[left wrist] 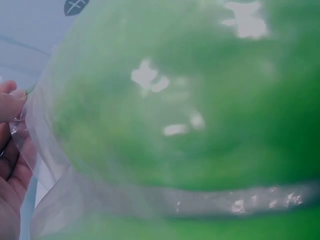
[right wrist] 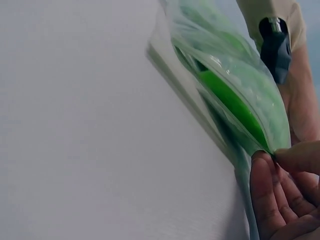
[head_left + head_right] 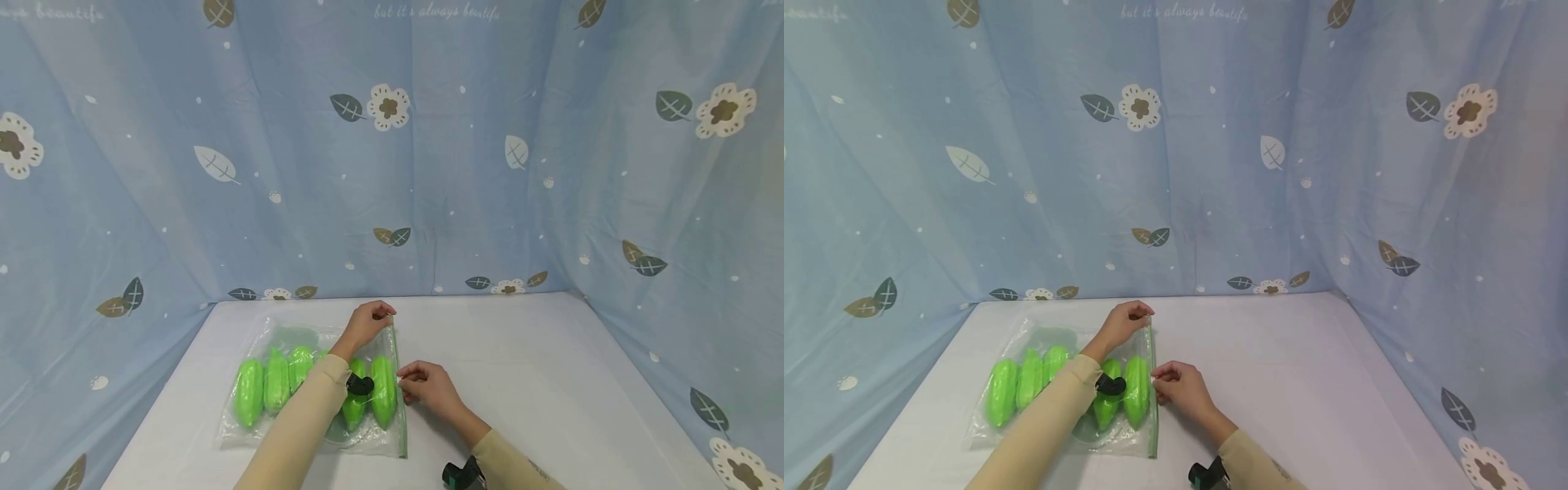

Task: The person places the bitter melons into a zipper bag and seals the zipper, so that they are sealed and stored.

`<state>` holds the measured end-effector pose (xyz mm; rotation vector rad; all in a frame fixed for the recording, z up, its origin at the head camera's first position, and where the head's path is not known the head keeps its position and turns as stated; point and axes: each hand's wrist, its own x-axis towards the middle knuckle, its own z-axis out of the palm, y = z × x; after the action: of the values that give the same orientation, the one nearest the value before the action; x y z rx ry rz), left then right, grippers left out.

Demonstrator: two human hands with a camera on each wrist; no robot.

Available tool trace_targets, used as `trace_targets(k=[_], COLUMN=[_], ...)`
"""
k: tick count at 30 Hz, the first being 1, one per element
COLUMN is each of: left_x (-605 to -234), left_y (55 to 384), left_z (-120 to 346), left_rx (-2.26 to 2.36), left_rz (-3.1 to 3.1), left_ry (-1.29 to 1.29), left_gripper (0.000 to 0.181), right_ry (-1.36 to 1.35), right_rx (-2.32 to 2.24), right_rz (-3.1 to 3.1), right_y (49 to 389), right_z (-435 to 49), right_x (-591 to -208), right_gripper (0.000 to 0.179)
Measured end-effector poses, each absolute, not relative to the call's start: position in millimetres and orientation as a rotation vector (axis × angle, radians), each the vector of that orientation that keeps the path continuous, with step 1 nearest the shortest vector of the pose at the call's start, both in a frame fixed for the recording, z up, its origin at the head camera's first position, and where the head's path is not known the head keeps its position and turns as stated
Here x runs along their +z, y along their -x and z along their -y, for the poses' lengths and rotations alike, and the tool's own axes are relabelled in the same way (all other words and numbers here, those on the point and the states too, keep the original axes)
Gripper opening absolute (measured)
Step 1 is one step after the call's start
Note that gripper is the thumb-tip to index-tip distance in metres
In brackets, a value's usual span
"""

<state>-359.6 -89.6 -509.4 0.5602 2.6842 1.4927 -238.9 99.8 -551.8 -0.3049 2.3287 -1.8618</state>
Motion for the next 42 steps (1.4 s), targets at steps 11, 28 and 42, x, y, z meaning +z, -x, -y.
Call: trace_targets(k=[11, 28, 42], left_x=[-508, -506, -507], left_y=[358, 357, 355], left_z=[87, 82, 80], left_rx=[1.487, 1.491, 1.522], left_rz=[-2.665, -2.668, -2.643], left_ry=[-0.584, -0.57, -0.576], left_gripper=[0.016, 0.017, 0.019], right_ry=[0.278, 0.258, 0.241], right_rx=[-1.881, -1.837, -1.812], right_rz=[-2.241, -2.17, -2.123], right_y=[212, 177, 152], right_z=[-103, -111, -117], right_x=[-553, -550, -547], right_gripper=[0.016, 0.014, 0.011])
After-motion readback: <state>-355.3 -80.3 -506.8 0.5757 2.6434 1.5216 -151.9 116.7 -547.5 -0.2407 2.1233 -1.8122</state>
